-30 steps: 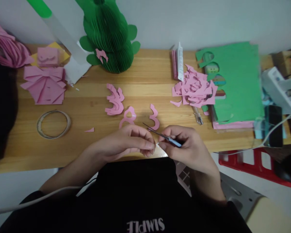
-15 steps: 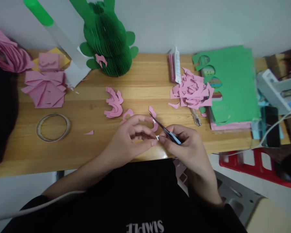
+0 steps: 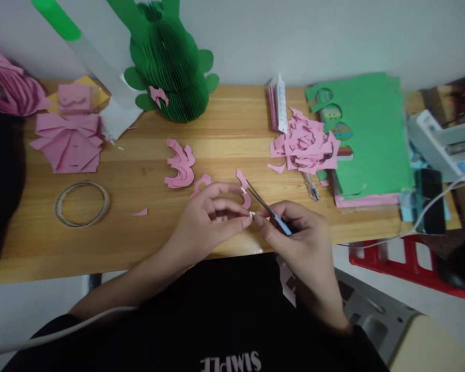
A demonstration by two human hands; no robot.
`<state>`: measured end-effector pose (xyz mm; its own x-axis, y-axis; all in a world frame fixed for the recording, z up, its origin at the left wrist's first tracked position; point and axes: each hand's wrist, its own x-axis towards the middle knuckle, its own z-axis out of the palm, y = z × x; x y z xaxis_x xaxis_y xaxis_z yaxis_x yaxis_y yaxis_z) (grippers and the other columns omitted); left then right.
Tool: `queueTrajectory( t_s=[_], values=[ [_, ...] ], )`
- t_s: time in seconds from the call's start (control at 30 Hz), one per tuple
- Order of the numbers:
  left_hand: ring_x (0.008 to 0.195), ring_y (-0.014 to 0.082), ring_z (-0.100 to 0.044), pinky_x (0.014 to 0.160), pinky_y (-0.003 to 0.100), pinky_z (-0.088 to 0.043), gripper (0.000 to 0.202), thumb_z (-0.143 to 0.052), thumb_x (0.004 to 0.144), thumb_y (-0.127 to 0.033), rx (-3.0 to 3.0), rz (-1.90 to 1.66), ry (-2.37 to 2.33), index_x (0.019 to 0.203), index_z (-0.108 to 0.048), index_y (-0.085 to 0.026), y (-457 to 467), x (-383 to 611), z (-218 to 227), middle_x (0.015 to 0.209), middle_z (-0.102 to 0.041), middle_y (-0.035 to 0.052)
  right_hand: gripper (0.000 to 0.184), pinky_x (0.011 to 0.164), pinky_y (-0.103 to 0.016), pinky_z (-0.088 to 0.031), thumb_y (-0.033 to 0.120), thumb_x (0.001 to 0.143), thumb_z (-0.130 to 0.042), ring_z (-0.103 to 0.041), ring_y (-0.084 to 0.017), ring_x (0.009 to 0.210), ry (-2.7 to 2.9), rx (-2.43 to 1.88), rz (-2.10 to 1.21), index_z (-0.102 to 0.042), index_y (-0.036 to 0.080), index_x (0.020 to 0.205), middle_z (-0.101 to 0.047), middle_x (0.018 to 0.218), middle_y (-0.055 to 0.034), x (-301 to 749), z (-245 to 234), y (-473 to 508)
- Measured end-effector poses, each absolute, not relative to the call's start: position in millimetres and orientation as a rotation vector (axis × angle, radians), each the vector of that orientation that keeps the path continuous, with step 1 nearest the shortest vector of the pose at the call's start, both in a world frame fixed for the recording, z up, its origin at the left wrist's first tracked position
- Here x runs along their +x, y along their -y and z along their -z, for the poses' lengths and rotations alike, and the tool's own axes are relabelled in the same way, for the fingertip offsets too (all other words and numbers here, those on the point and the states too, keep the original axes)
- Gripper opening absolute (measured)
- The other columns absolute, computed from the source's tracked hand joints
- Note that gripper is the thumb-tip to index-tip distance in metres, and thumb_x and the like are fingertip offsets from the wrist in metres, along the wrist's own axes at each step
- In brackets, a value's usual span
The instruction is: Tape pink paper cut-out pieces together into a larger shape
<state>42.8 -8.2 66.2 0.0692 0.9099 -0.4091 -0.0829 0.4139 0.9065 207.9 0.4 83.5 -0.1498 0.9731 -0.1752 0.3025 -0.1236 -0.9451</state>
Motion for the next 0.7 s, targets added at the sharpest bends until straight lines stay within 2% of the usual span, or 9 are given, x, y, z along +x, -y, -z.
queueTrajectory(
  t_s=[0.1,0.37,0.5,0.57,0.7],
  values=[
    [0.077,0.0177,-0.067,0.076,0.035,-0.053,0.022,-0.077,0.070,-0.026,0.877,-0.901,-1.271,0.084,-0.062,-0.018,8.1,42.2,-65.3,0.085,-0.071,0.0019,0.007,0.047,-0.017,-0.032,0.012,0.071,-0.067,-0.046,-0.006,0.051,1.483,-1.459,-1.314,-0.065,0.017,0.067,-0.056,0.056,0.0057,208.3,-84.1,-0.1],
    [0.078,0.0165,-0.067,0.079,0.035,-0.051,0.037,-0.080,0.066,-0.025,0.746,-0.904,-1.217,0.098,-0.063,-0.017,6.8,41.6,-66.9,0.080,-0.073,0.0002,0.007,0.046,-0.018,-0.032,0.013,0.072,-0.067,-0.044,-0.006,0.051,1.495,-1.473,-1.310,-0.064,0.017,0.066,-0.055,0.057,0.0062,209.5,-84.0,-0.8],
    [0.076,0.0174,-0.069,0.083,0.039,-0.052,0.037,-0.080,0.066,-0.021,0.720,-0.883,-1.139,0.098,-0.062,-0.018,6.3,38.7,-64.8,0.075,-0.073,-0.0021,0.007,0.047,-0.018,-0.033,0.013,0.072,-0.066,-0.044,-0.006,0.051,1.535,-1.469,-1.295,-0.064,0.017,0.067,-0.054,0.056,0.0063,211.4,-82.5,-0.8],
    [0.081,0.0193,-0.071,0.087,0.042,-0.052,0.037,-0.080,0.066,-0.019,0.716,-0.866,-1.099,0.098,-0.061,-0.019,6.0,37.3,-63.4,0.072,-0.072,-0.0034,0.006,0.047,-0.018,-0.035,0.013,0.072,-0.065,-0.045,-0.007,0.051,1.570,-1.453,-1.287,-0.064,0.017,0.069,-0.055,0.057,0.0060,212.3,-81.7,-0.6],
    [0.101,0.0243,-0.070,0.096,0.046,-0.049,0.036,-0.080,0.065,-0.018,0.703,-0.851,-1.065,0.095,-0.061,-0.020,5.6,35.8,-61.4,0.071,-0.073,-0.0035,0.007,0.047,-0.018,-0.035,0.011,0.072,-0.064,-0.046,-0.007,0.051,1.628,-1.415,-1.265,-0.064,0.017,0.070,-0.057,0.057,0.0063,213.5,-81.0,0.0]
  ],
)
